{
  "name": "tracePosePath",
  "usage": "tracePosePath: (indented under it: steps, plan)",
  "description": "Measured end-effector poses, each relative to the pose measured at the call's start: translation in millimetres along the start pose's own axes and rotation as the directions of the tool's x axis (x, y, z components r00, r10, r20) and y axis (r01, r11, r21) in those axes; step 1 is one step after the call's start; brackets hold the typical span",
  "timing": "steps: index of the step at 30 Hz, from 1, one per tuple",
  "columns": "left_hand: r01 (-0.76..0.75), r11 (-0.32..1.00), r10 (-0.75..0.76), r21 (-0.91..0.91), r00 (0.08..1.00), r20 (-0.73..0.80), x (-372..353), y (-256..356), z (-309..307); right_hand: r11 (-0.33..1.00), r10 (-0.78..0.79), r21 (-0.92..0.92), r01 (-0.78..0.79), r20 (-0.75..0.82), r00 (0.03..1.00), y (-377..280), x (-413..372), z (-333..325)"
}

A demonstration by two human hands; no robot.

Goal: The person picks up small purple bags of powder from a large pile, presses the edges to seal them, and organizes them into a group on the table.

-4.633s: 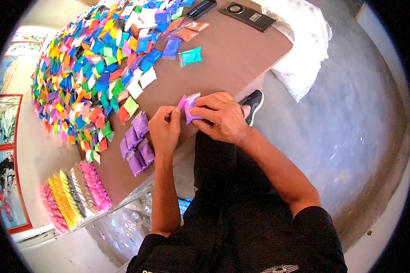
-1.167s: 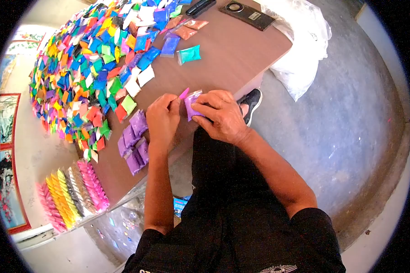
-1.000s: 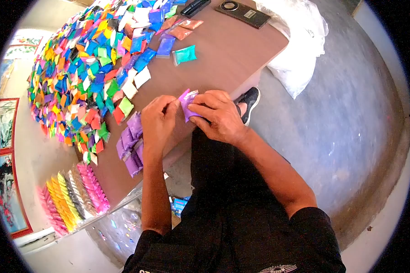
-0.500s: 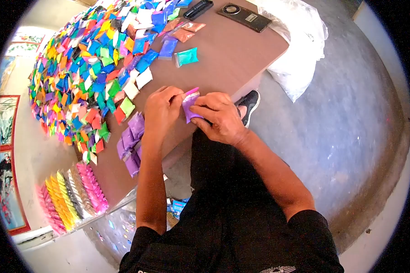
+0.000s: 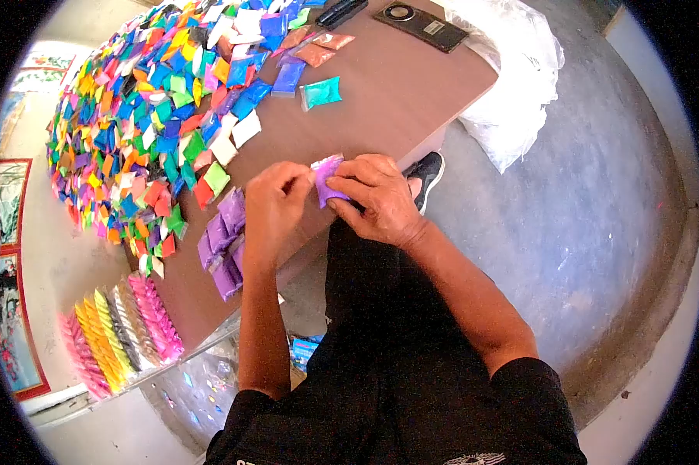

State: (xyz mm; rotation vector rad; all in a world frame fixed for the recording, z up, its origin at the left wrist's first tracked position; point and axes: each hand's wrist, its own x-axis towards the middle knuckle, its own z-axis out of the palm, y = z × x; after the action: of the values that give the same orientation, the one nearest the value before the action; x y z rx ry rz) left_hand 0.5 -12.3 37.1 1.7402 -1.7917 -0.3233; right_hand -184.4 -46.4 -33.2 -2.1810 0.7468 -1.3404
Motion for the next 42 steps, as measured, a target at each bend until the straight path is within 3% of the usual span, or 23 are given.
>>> tracePosePath:
  steps: [2,8,14,17,19,24,28,32,35,38,42]
  plan:
    - [0.023,0.999,-0.023,-0.027,1.0,0.006,-6.6,1.8,0.4,1.0,0.002,-0.001,-0.002,0.005,1.0,-0.6,0.7,-0.2]
    - [-0.003,0.991,0.016,0.135,0.996,-0.093,7.1,-19.3,7.5,1.0,-0.004,-0.008,0.004,0.006,1.0,-0.8,0.8,-1.0]
    - [-0.002,1.0,0.002,0.002,1.0,-0.02,-7.7,4.8,3.7,1.0,-0.005,-0.026,0.005,0.008,1.0,-1.1,0.1,-1.7]
    - [-0.033,0.995,0.036,0.095,0.999,-0.022,-3.1,-2.2,4.6,1.0,-0.022,-0.02,0.021,-0.005,1.0,-0.9,2.1,0.4]
    - [-0.016,0.978,0.039,0.21,0.994,-0.106,2.1,-10.4,8.6,0.999,-0.025,-0.037,0.025,0.007,1.0,-0.6,2.1,-0.3]
    - [0.059,0.996,-0.05,0.064,0.99,-0.13,-13.6,3.4,1.3,0.998,0.029,-0.058,-0.03,-0.021,0.999,-3.8,-0.6,-0.2]
    - [0.1,0.993,-0.107,-0.068,0.989,-0.102,-42.9,21.5,6.7,0.999,-0.019,-0.051,0.017,-0.024,1.0,-0.3,0.0,0.9]
    - [0.083,0.995,-0.093,-0.057,0.977,-0.192,-42.1,-1.3,15.3,0.997,-0.038,-0.065,0.037,-0.013,0.999,0.4,-0.5,0.6]
    - [0.142,0.988,-0.129,0.055,0.971,-0.199,-34.5,-7.3,10.0,0.997,-0.038,-0.061,0.038,-0.005,0.999,-0.3,1.2,0.2]
    - [0.169,0.984,-0.176,-0.059,0.973,-0.148,-36.6,9.2,7.2,0.999,-0.033,-0.039,0.032,-0.017,0.999,-1.1,1.6,-1.5]
    - [0.071,0.998,-0.069,0.003,0.983,-0.171,-36.0,4.2,16.3,0.997,-0.064,-0.031,0.064,-0.007,0.998,0.2,2.3,0.2]
